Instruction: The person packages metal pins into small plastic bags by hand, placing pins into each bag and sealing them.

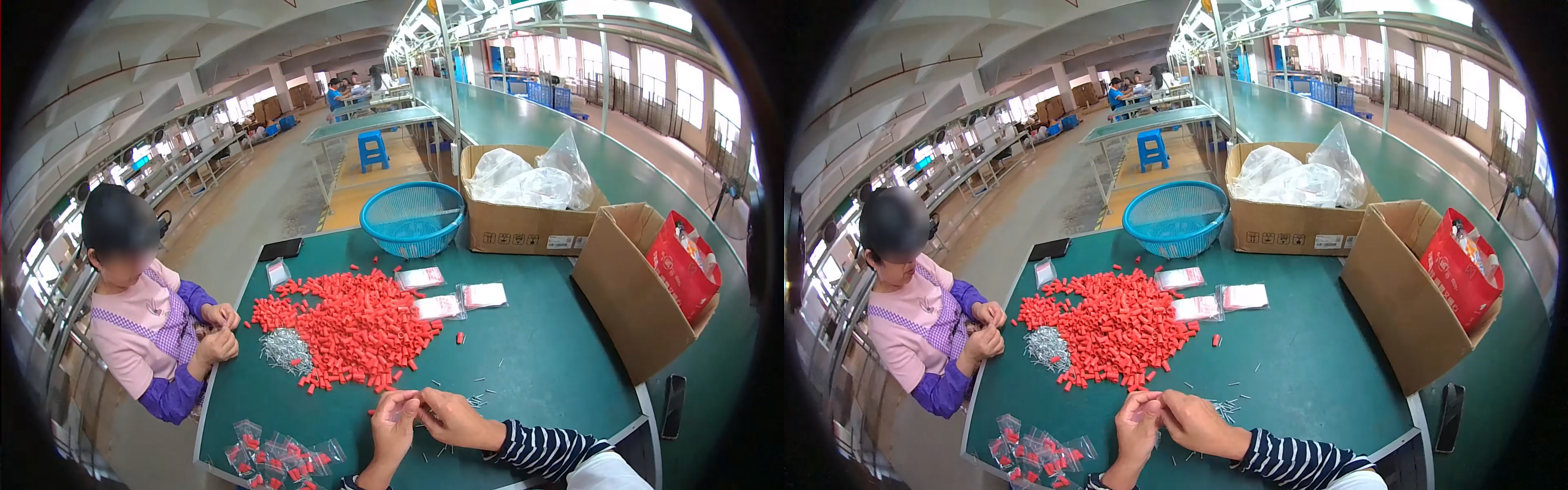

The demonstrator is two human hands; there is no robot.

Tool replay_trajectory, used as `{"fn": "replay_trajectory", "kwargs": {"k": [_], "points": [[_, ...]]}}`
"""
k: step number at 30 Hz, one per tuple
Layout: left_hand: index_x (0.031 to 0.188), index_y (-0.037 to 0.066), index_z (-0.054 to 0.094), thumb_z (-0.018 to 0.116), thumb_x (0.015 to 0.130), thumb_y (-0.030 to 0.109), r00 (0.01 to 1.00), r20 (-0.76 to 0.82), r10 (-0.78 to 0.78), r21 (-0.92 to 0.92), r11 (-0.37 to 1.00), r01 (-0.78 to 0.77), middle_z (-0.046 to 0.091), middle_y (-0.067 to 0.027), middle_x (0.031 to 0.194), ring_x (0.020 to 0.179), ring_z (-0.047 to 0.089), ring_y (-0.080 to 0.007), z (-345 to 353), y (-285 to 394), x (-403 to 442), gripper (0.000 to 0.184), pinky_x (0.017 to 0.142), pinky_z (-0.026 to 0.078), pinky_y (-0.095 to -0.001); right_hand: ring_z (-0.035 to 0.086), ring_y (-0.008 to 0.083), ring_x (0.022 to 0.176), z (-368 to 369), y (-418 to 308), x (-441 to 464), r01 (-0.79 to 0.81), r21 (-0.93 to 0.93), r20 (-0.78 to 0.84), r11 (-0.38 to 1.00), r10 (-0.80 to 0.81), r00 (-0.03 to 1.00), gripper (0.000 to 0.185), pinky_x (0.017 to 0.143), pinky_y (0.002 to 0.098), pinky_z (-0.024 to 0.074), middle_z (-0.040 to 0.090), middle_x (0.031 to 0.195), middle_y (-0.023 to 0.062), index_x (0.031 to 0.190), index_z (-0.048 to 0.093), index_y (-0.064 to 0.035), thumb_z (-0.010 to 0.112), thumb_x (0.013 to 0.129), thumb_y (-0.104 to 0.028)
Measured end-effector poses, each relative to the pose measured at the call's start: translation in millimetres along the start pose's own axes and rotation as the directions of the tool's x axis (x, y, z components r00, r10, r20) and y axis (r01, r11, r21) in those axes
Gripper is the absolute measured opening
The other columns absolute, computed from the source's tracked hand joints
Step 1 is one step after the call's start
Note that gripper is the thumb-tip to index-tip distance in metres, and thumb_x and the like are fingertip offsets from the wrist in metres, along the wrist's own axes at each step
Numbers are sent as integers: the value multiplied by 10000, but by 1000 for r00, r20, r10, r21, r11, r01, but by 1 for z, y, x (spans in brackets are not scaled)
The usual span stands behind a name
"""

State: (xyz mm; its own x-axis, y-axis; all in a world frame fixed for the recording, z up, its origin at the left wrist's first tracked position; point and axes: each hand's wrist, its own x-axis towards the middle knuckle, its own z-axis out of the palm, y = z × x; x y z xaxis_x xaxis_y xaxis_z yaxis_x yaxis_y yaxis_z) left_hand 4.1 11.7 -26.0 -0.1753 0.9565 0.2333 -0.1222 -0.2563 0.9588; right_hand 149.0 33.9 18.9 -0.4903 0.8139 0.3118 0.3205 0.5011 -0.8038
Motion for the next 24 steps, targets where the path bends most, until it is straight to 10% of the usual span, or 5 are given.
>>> {"fn": "replay_trajectory", "kwargs": {"k": [6,10,14,24], "points": [[1010,-7,644,640,952,193,992,24,-127,-45,991,128,643,-44,822,648,566,-85,6,13,12,208,575,466,-226,632,300,673,-20,13,14,133,151,-148,980,-111,983,135,614,380,501,620,816,165,1030,566,8,579,924,-75],[970,3,653,649,944,175,992,-34,-118,-72,991,115,659,-46,803,626,569,-87,19,19,25,174,557,455,-221,573,80,728,-33,17,19,-47,383,-95,923,90,991,213,627,255,476,617,854,56,1079,584,5,624,947,-158],[938,3,656,675,925,163,975,-63,-213,-229,954,193,662,-36,803,627,552,-66,37,22,30,161,552,431,-202,559,61,774,-29,41,14,-236,599,108,765,216,971,237,657,231,473,621,895,5,1075,592,-10,651,943,-199],[1046,-6,674,699,901,147,969,-60,-238,26,970,240,617,8,802,632,485,-34,25,18,24,212,546,368,-190,561,57,818,-30,44,18,-261,768,63,586,336,940,138,725,221,470,612,888,-11,1025,593,-11,602,967,-136]]}}
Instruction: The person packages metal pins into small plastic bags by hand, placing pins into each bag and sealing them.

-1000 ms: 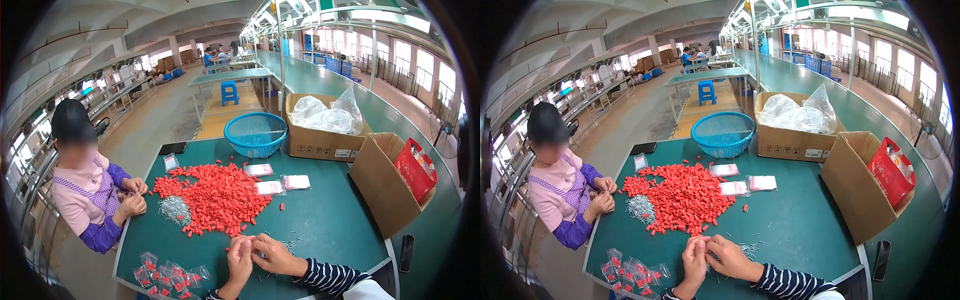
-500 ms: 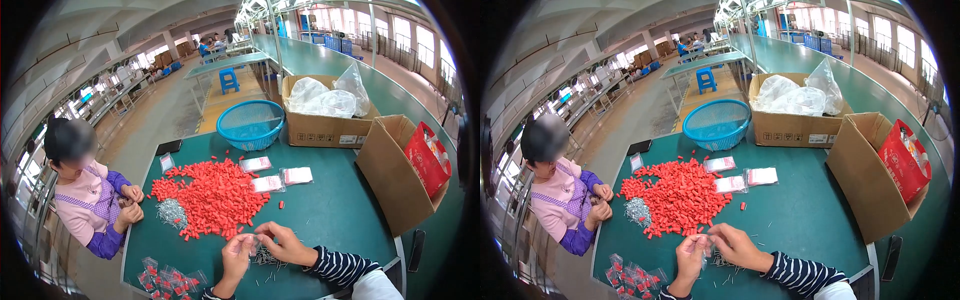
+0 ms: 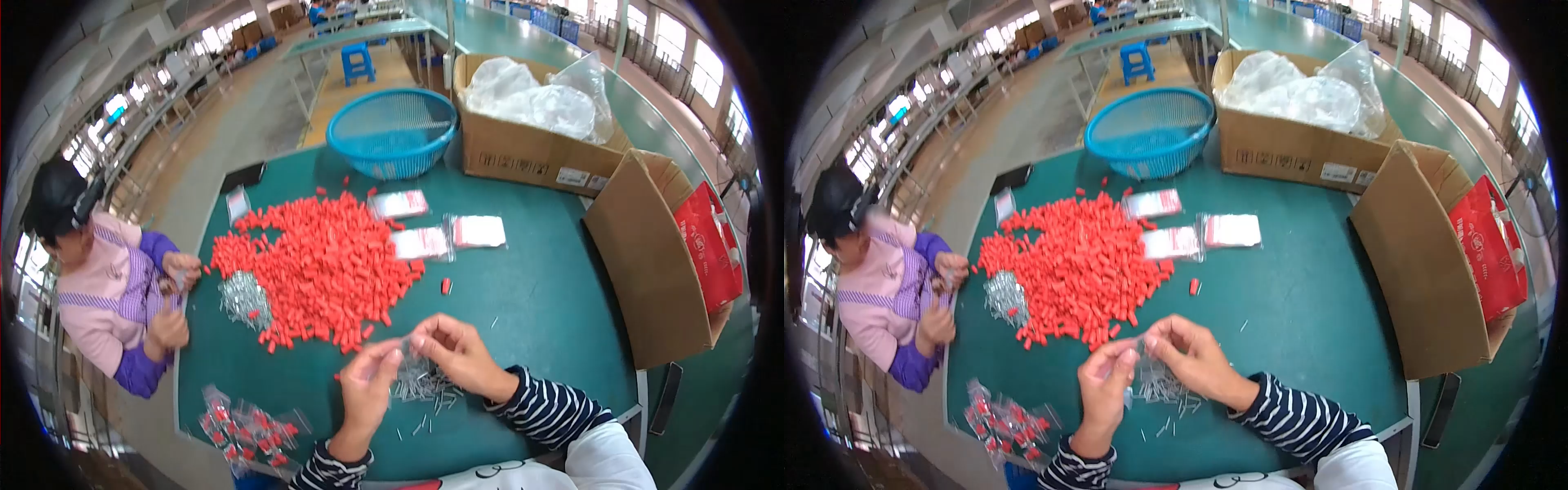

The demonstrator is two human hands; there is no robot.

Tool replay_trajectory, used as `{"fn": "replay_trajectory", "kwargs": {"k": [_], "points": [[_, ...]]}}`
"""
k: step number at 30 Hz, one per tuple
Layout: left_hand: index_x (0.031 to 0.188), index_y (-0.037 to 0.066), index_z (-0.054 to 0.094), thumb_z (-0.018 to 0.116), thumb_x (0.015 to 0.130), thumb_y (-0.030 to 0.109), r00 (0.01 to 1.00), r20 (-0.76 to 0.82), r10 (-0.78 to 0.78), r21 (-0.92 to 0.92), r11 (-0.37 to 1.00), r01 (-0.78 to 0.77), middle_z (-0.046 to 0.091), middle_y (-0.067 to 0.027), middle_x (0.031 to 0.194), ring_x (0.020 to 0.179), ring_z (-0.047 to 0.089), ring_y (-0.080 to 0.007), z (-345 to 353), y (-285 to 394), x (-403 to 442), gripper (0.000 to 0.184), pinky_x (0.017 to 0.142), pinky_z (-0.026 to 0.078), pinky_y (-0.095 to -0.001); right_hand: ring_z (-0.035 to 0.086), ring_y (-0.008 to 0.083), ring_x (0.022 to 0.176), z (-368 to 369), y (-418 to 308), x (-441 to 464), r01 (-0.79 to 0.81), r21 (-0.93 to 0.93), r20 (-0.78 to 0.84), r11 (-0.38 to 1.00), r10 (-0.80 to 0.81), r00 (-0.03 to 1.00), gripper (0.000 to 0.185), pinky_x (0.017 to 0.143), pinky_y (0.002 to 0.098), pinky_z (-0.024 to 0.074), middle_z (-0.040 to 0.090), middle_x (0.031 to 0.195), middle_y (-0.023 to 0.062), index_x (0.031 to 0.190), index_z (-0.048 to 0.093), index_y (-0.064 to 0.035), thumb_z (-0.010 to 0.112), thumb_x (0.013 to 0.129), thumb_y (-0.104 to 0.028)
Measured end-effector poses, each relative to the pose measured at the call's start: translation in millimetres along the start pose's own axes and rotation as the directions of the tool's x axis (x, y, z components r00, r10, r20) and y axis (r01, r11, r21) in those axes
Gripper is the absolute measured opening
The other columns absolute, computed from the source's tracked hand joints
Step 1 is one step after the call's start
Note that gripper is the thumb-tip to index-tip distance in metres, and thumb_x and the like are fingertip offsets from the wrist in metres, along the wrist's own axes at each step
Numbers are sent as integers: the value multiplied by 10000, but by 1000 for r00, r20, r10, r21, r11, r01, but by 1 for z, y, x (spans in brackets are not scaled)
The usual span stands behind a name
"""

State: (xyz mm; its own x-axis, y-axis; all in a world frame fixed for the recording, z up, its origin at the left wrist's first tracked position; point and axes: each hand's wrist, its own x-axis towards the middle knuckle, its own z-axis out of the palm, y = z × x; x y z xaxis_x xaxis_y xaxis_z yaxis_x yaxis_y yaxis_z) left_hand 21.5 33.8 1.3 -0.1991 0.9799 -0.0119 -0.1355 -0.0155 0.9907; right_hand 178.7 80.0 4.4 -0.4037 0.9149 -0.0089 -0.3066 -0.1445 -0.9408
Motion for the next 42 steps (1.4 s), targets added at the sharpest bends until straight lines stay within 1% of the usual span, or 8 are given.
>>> {"fn": "replay_trajectory", "kwargs": {"k": [7,10,16,22,25,28,37,42], "points": [[1052,-12,703,689,889,50,992,84,96,-37,995,-93,612,-3,923,707,511,-45,-7,2,6,175,595,392,-192,558,71,780,1,-6,-1,101,-303,-3,948,-107,994,128,712,242,473,621,858,3,986,622,-10,629,946,-131],[1053,-13,706,682,902,66,982,124,143,-29,990,-140,615,-31,994,836,565,-75,-10,-2,8,172,709,459,-205,559,80,770,0,-4,0,151,-357,9,922,-158,987,132,710,252,476,625,850,13,984,623,-6,631,943,-131],[919,5,713,759,804,-3,985,83,154,-45,988,-151,603,-31,906,794,544,-85,-12,0,6,125,682,438,-230,569,90,839,1,-12,-3,103,-393,72,914,-81,994,147,779,255,480,634,921,20,1022,623,-7,642,936,-125],[769,33,617,832,716,-10,949,59,311,150,937,-316,531,-12,854,783,537,-91,-16,-4,7,225,657,456,-226,593,127,859,0,-16,-1,249,-448,77,859,-241,968,169,783,268,482,621,965,59,1055,616,3,615,891,-37],[731,44,547,864,670,0,943,51,328,221,917,-331,526,-10,829,729,505,-89,-14,-7,8,326,642,427,-231,610,149,866,-4,-20,-1,219,-479,84,850,-203,975,185,786,279,488,623,948,69,1055,618,6,625,874,-33],[754,47,523,842,693,-32,859,107,500,262,819,-510,541,-24,852,721,504,-77,-11,-4,12,334,647,449,-218,625,160,889,-5,-28,-2,210,-492,142,845,-160,977,185,790,292,495,627,952,76,1049,625,8,633,869,-34],[855,9,576,763,760,-101,979,146,140,-61,989,-132,646,-77,887,810,622,-106,-9,-1,3,236,712,526,-241,649,231,892,-3,-30,-2,300,-540,234,786,-202,951,208,799,347,505,660,931,126,1031,634,9,650,892,-145],[988,-27,659,713,819,-76,964,226,139,-98,988,-119,679,-105,971,886,654,-131,-13,-3,1,184,793,559,-263,630,192,870,-8,-28,-3,197,-575,220,794,-82,972,153,786,317,497,664,924,100,1003,615,10,603,937,-128]]}}
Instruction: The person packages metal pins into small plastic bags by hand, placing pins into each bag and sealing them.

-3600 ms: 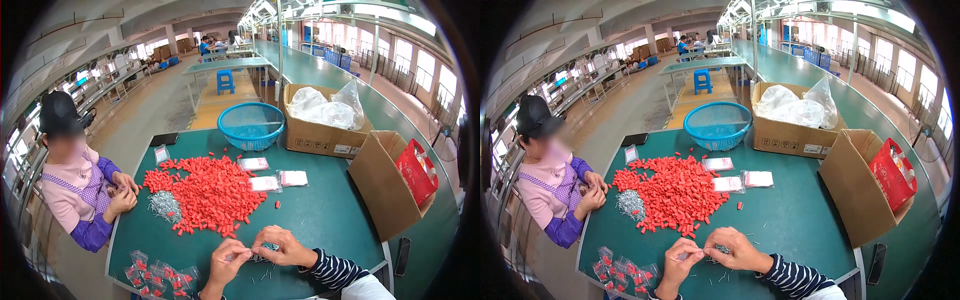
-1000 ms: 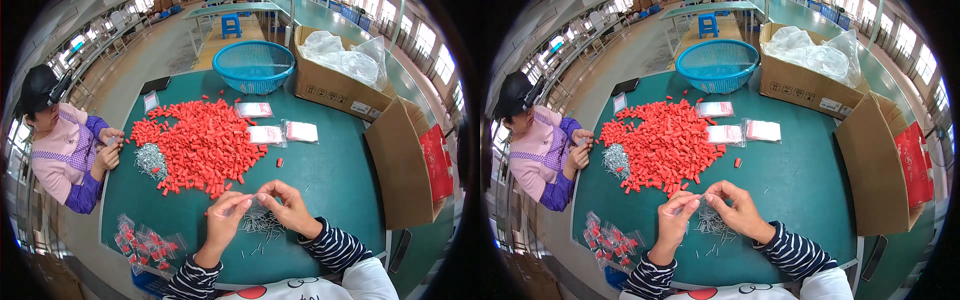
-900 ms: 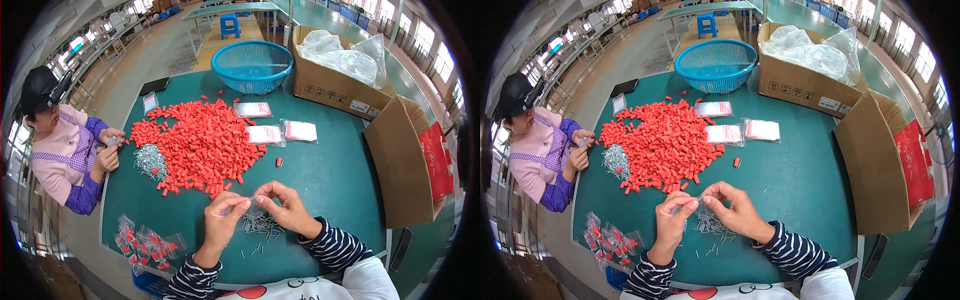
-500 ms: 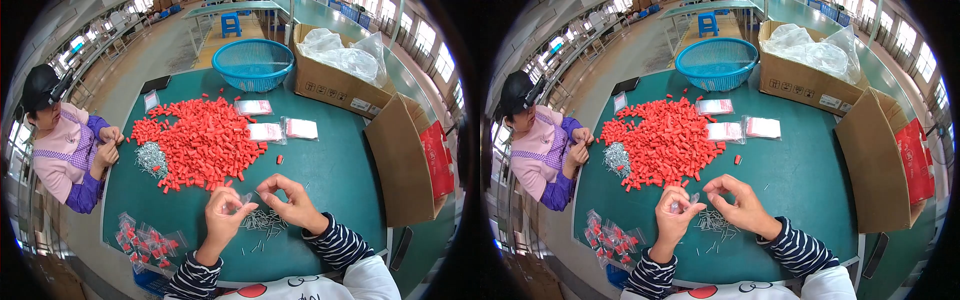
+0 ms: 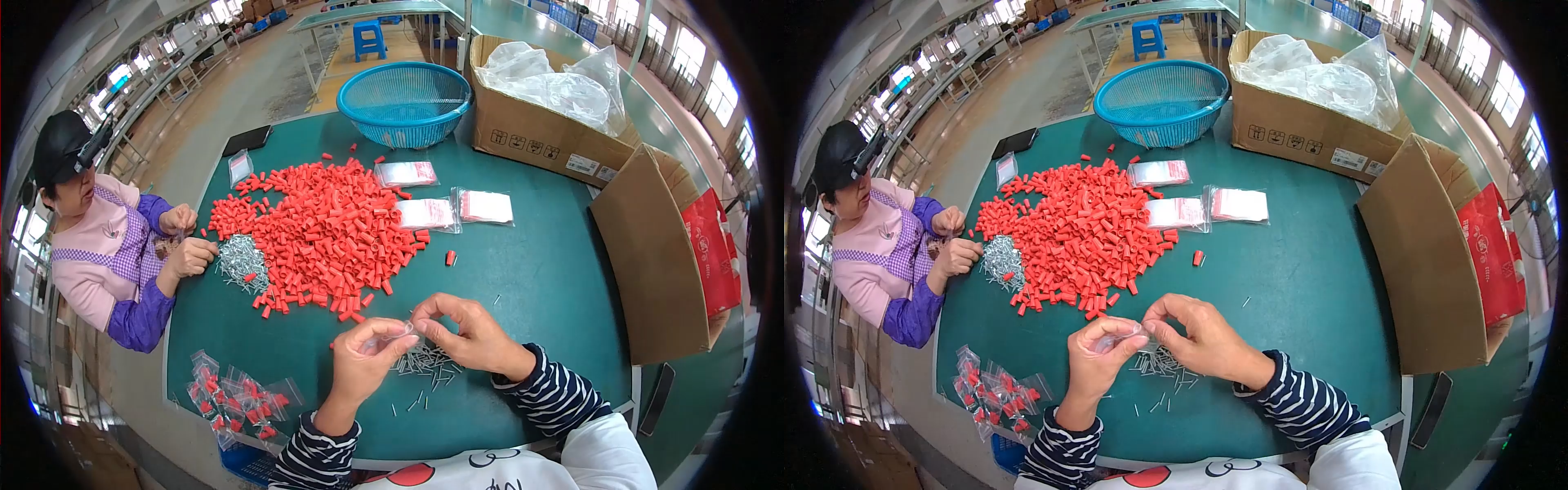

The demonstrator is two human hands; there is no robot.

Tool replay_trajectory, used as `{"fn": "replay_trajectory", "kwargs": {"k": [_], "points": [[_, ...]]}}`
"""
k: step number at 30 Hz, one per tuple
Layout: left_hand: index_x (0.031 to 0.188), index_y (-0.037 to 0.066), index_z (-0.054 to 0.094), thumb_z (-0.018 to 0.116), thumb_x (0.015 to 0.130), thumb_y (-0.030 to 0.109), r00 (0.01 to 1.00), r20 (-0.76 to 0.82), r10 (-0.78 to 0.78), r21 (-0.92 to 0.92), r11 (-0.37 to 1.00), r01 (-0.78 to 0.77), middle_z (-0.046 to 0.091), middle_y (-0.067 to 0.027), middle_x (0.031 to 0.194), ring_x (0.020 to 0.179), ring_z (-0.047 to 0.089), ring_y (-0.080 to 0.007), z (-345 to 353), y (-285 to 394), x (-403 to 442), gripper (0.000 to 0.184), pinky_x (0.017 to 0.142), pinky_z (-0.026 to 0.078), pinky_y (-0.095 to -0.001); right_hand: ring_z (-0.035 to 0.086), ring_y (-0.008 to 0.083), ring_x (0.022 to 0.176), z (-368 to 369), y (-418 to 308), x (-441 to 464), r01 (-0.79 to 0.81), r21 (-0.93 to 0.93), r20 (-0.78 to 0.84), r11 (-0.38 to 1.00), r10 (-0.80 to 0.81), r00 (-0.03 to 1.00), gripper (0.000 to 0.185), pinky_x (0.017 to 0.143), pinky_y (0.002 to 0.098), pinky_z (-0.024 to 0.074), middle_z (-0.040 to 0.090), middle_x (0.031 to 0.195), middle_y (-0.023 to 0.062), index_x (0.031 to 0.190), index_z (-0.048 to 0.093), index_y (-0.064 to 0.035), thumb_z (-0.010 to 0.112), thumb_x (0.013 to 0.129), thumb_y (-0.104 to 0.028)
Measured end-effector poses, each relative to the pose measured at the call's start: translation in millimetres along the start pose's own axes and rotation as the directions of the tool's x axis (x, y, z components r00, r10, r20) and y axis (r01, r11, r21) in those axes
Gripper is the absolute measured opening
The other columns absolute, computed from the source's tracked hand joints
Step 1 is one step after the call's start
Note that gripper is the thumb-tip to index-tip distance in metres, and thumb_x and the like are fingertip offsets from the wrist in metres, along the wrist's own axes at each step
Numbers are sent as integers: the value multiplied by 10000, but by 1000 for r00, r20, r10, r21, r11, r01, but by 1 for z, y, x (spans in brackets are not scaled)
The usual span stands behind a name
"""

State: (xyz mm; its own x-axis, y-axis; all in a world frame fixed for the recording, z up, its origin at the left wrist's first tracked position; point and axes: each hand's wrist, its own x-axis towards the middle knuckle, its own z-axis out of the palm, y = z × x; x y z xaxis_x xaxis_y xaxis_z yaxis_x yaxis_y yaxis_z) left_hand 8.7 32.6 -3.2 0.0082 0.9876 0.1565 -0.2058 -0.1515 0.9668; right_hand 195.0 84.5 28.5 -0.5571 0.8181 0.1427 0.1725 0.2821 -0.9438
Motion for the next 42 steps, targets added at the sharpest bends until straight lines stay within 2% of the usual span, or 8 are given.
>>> {"fn": "replay_trajectory", "kwargs": {"k": [13,16,22,25,28,34,37,42], "points": [[742,-3,586,772,779,-19,986,-132,101,180,981,-77,657,-48,791,720,605,-94,-5,-7,4,191,605,490,-241,638,227,873,-4,-4,1,137,-42,-120,990,-141,983,188,757,353,495,640,904,106,1015,616,0,663,880,-122],[718,39,569,804,721,-5,960,-94,263,491,851,-185,635,-36,732,651,579,-111,-8,-13,4,239,539,443,-252,637,233,877,-3,-8,-1,115,-53,-19,992,-117,993,211,765,362,480,647,907,98,1021,634,-20,678,867,-158],[816,33,609,781,709,-73,919,136,370,667,652,-361,650,-63,885,678,501,-58,-6,-3,5,228,560,408,-195,635,250,853,2,2,-2,203,-201,-10,959,-209,978,165,777,358,446,655,866,96,931,663,-48,680,855,-193],[836,59,658,817,691,32,956,60,288,590,762,-267,683,-33,847,603,516,-121,0,1,6,217,505,399,-248,638,255,800,0,0,-2,105,-225,-57,969,-121,991,153,741,363,466,657,850,116,884,652,-31,677,851,-178],[959,-4,680,741,795,-39,1000,7,22,448,894,-23,676,-70,953,719,530,-67,0,12,3,178,659,478,-210,642,261,753,-1,-5,-2,-12,-81,-118,997,2,993,148,698,367,488,651,831,124,856,632,-14,662,854,-159],[1027,-35,678,701,872,14,1000,-6,11,121,993,-10,676,-85,1014,898,617,-104,-3,5,5,164,763,503,-239,643,277,846,-3,-7,-1,-75,58,-131,995,83,988,134,722,374,502,634,880,131,934,628,-15,640,840,-110],[1032,-33,678,695,880,26,1000,-8,9,188,982,-7,672,-83,1028,903,620,-110,-7,4,5,164,783,508,-250,594,297,996,-5,-8,4,309,-167,-159,936,-335,929,173,810,386,468,616,1020,141,969,636,-41,654,804,-92],[1047,-27,676,713,866,34,994,70,86,256,961,-101,664,-67,1031,837,594,-87,-9,1,6,195,717,485,-225,548,302,1051,-12,-14,1,342,-470,39,814,-368,929,202,877,394,406,593,1108,130,971,659,-74,685,773,-100]]}}
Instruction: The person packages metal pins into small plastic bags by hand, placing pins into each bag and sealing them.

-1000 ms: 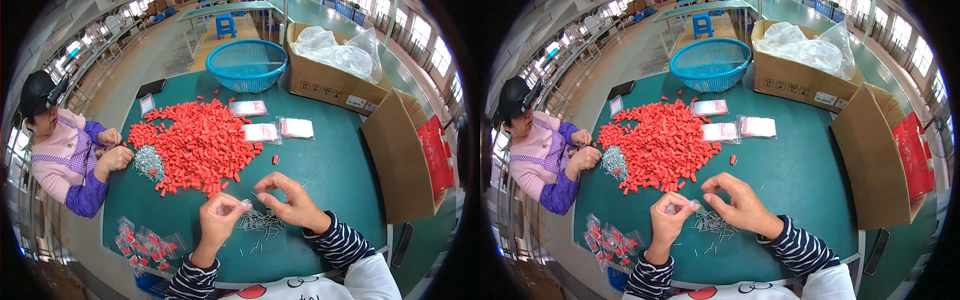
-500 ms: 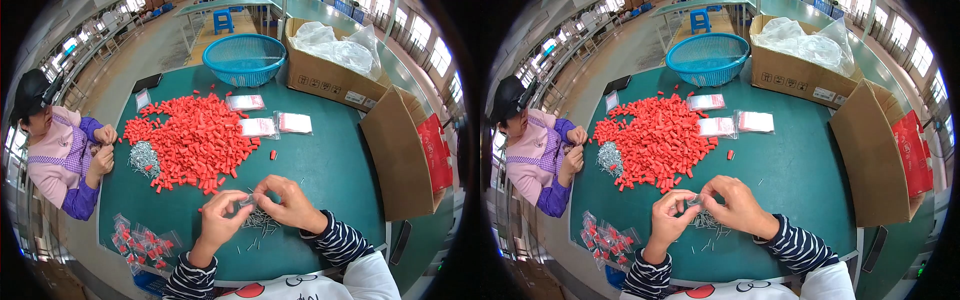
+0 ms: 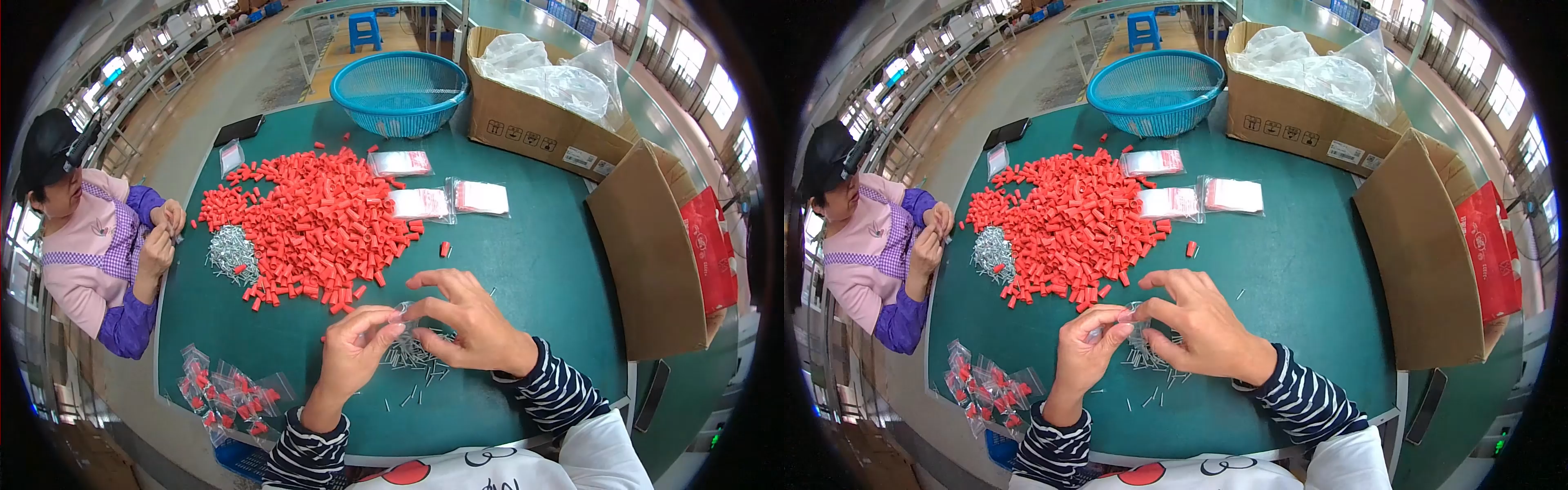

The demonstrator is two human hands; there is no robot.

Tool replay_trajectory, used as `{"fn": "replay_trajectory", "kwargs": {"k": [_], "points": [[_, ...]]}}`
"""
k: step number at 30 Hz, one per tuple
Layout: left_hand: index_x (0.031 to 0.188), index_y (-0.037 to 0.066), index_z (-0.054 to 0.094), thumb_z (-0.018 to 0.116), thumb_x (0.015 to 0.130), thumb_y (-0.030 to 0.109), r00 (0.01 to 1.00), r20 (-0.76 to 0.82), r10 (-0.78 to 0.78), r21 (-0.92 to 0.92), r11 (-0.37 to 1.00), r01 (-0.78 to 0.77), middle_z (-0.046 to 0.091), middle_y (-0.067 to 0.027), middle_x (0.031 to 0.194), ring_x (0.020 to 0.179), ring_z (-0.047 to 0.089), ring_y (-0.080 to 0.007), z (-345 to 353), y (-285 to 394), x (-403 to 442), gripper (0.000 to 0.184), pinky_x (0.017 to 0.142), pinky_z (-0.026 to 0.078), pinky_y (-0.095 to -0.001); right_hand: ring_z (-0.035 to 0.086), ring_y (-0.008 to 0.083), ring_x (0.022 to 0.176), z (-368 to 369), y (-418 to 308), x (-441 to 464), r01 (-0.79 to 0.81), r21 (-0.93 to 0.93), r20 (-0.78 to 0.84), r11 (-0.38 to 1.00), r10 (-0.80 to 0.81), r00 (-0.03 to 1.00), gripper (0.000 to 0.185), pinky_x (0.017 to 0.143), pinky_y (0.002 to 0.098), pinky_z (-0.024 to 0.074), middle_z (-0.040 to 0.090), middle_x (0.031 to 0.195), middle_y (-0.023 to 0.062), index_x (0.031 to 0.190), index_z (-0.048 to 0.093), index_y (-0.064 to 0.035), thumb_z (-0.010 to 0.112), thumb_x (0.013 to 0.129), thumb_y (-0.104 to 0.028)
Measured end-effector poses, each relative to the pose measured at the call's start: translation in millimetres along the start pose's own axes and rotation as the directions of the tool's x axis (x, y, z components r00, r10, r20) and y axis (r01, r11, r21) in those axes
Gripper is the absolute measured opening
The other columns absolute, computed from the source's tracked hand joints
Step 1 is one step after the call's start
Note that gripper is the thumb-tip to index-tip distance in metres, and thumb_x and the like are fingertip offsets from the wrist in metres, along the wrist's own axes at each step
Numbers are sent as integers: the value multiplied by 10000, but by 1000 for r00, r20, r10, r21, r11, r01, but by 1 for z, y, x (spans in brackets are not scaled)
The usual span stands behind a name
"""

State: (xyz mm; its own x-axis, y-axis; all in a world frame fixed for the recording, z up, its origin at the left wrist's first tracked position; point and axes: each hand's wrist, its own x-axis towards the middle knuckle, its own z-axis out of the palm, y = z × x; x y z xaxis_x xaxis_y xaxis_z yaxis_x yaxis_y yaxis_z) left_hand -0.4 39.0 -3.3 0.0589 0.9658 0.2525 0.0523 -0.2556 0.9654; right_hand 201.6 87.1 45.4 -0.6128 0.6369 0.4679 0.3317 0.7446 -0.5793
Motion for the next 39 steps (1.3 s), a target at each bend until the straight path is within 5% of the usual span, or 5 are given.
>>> {"fn": "replay_trajectory", "kwargs": {"k": [10,14,23,29,39], "points": [[1188,87,648,863,678,173,997,73,-10,453,891,-24,637,-38,1041,631,456,-86,-9,-3,0,560,529,400,-238,573,285,989,1,6,-3,-77,331,27,941,72,997,132,824,385,414,608,1090,101,942,678,-62,695,830,-130],[1199,111,658,886,634,214,1000,24,-9,442,897,-2,605,-35,1128,645,472,-94,-1,26,5,618,558,418,-235,555,294,1048,-6,3,1,12,-5,-25,1000,-13,1000,141,870,402,415,589,1131,112,942,676,-68,697,813,-123],[1073,61,692,877,641,68,987,160,23,202,978,-55,601,-4,1068,673,407,-47,-3,6,2,470,584,365,-180,522,347,1163,-9,-4,-1,80,34,213,996,-86,973,235,942,438,426,546,1231,158,994,693,-96,714,764,-56],[984,67,689,859,682,102,999,53,14,198,980,-25,655,0,986,610,406,-51,-9,4,4,349,538,359,-207,618,312,842,-19,-2,-2,-242,-14,56,970,243,969,139,735,420,485,615,932,120,924,682,-70,683,786,-56],[1055,66,710,870,658,66,1000,30,2,241,970,-9,605,10,985,645,365,-44,-8,10,4,428,578,352,-179,617,276,807,5,19,-17,-24,-381,436,924,202,877,155,709,407,477,610,800,78,860,680,-81,720,745,-176]]}}
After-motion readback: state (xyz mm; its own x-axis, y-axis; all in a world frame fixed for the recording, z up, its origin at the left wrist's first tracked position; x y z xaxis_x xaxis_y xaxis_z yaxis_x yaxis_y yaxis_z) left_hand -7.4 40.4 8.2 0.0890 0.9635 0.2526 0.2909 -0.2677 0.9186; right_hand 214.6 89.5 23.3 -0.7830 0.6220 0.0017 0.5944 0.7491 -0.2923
